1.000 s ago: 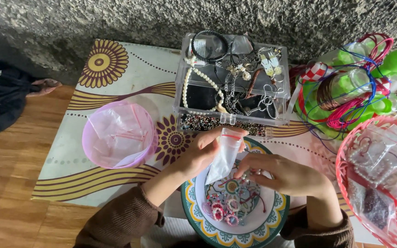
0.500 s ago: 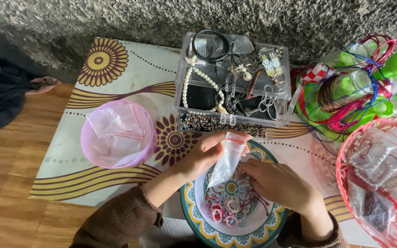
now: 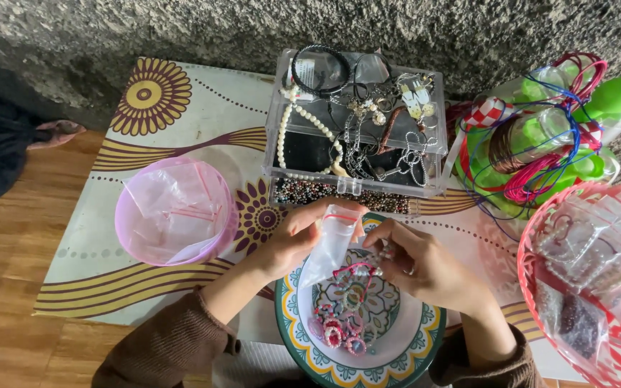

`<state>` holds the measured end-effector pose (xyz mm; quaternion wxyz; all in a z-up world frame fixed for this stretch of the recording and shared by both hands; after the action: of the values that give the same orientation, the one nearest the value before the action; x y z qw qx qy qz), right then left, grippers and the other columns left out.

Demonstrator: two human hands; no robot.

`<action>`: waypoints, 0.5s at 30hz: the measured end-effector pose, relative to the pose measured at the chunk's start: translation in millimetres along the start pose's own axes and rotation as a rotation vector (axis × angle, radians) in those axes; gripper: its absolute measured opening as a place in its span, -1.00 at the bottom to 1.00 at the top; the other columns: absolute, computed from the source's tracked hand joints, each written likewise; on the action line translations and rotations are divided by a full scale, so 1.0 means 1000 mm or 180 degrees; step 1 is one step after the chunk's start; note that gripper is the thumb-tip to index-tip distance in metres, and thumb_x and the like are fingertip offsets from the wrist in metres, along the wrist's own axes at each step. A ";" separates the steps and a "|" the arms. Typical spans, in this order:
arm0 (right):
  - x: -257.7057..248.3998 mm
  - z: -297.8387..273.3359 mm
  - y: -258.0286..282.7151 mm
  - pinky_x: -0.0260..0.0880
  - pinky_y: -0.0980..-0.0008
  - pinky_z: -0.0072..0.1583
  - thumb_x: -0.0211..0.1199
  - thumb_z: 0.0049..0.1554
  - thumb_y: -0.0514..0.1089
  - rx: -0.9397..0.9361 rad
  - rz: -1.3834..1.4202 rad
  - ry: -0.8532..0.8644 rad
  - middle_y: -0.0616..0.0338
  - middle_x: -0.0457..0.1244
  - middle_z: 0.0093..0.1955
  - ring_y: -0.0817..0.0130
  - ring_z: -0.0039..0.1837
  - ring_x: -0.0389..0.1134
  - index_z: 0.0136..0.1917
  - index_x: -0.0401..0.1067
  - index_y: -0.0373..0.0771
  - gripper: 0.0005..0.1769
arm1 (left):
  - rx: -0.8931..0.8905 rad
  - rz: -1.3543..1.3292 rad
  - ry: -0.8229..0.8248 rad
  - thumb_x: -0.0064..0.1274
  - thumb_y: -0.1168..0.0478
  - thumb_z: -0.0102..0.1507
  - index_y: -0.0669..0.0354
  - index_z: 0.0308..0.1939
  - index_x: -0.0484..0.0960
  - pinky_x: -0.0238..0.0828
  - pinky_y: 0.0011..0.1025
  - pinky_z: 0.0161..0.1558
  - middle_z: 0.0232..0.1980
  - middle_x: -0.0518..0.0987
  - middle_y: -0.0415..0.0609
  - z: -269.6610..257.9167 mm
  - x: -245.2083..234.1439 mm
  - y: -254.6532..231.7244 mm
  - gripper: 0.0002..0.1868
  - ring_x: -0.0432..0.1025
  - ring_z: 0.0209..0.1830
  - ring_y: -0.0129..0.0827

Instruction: Sorting small jewelry components like beads and charms and placing them into small resealable plastic bags.

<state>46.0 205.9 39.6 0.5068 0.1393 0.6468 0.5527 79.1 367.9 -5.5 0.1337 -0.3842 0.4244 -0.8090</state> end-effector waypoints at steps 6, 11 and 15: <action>0.007 0.000 -0.013 0.25 0.46 -0.44 0.13 0.03 -0.46 0.0109 0.0329 0.0123 -0.02 0.29 -0.22 0.44 -0.50 0.24 0.18 0.42 -0.43 -0.59 | -0.0023 -0.0088 -0.0076 0.01 -0.37 0.24 0.26 0.35 0.44 0.41 -0.27 0.09 -0.01 0.60 0.20 0.002 -0.006 0.001 -0.14 0.50 0.00 -0.17; 0.003 0.002 -0.006 0.22 0.47 -0.47 0.15 0.02 -0.46 -0.0051 0.0440 0.0118 0.00 0.27 -0.23 0.42 -0.52 0.25 0.15 0.45 -0.43 -0.61 | -0.0007 -0.0037 -0.0107 -0.02 -0.40 0.24 0.27 0.34 0.45 0.42 -0.26 0.06 -0.05 0.60 0.22 0.001 -0.005 0.006 -0.12 0.50 -0.03 -0.15; 0.004 0.009 0.005 0.31 0.42 -0.37 0.12 0.01 -0.46 -0.0023 -0.0018 0.0138 -0.03 0.27 -0.13 0.35 -0.39 0.26 0.08 0.45 -0.43 -0.66 | -0.0032 0.0045 -0.0143 -0.04 -0.43 0.24 0.28 0.34 0.46 0.39 -0.24 0.10 -0.04 0.60 0.21 0.001 -0.002 0.008 -0.09 0.49 -0.01 -0.17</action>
<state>49.1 215.8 42.8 0.4947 0.1235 0.6560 0.5565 80.4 363.5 -12.0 0.1470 -0.3998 0.4281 -0.7971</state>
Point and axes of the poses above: each hand's wrist, its own z-axis towards the middle knuckle, its own x-axis out of the palm, y = z × x, the point moved 7 cm from there along z, towards the middle knuckle
